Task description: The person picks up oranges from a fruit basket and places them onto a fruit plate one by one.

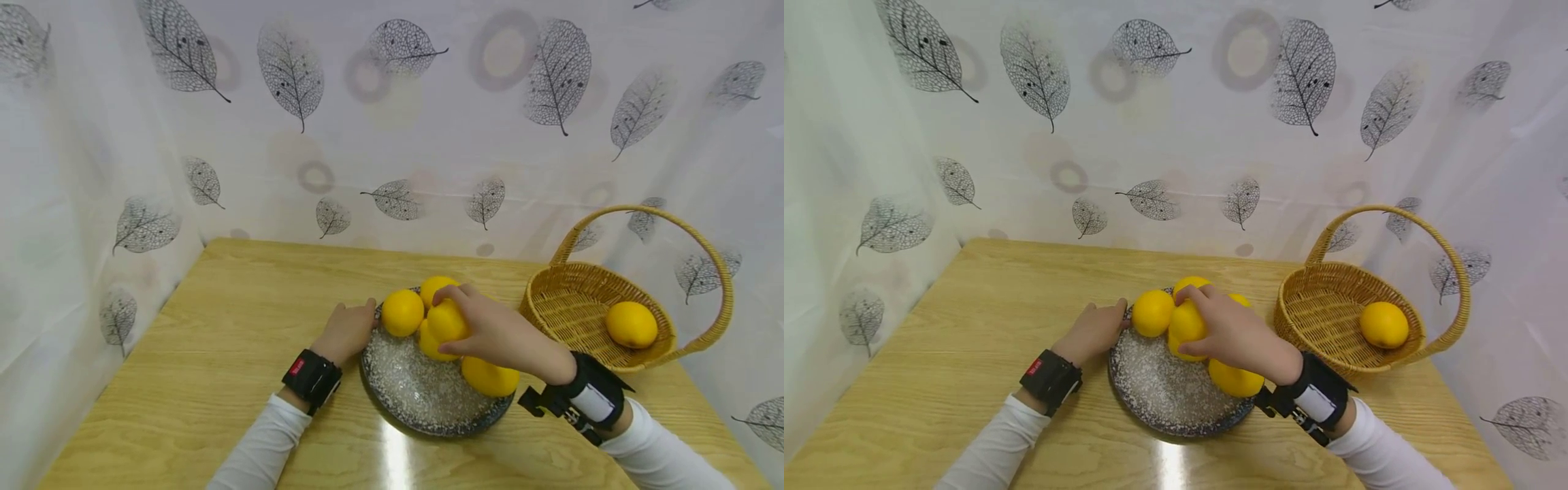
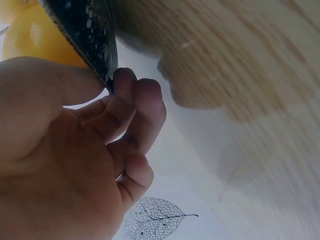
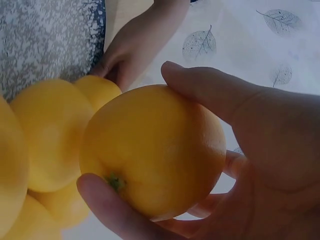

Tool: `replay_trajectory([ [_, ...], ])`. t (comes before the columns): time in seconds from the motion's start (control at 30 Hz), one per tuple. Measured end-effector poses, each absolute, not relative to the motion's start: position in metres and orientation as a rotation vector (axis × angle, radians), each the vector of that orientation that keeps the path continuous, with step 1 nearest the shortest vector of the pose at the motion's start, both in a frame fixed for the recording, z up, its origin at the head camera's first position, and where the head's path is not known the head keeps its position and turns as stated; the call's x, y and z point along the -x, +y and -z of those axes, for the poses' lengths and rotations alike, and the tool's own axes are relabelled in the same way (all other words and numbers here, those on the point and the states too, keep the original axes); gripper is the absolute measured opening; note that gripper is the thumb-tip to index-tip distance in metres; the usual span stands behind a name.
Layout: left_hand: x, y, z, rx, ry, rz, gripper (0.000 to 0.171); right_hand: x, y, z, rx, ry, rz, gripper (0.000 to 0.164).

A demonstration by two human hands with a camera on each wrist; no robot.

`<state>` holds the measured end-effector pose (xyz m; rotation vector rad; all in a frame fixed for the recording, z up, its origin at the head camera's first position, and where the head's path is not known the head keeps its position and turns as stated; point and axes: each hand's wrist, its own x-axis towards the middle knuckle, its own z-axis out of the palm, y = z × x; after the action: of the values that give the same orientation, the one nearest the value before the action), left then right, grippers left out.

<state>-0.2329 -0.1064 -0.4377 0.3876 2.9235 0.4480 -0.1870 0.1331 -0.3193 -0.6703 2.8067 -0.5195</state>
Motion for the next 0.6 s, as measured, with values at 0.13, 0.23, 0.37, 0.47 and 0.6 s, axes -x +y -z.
replay_trajectory([
  [0.13, 0.233, -0.107, 0.436, -0.397, 2.921, -0.461, 0.049, 0.186, 0.125, 0.325, 0.699, 2.817, 0.490, 0.061],
  [0.23, 0.232, -0.107, 0.436, -0.400, 2.922, -0.457, 0.048, 0.186, 0.118, 0.330, 0.737, 2.826, 0.470, 0.061],
  [0.37, 0.233, -0.107, 0.435, -0.388, 2.915, -0.451, 0.049, 0.185, 0.108, 0.338, 0.788, 2.824, 0.460, 0.061],
  [0.47, 0.233, -0.107, 0.436, -0.383, 2.912, -0.450, 0.049, 0.183, 0.100, 0.342, 0.804, 2.819, 0.461, 0.062],
  [0.6, 0.235, -0.107, 0.438, -0.391, 2.918, -0.438, 0.047, 0.179, 0.091, 0.345, 0.788, 2.809, 0.468, 0.064],
])
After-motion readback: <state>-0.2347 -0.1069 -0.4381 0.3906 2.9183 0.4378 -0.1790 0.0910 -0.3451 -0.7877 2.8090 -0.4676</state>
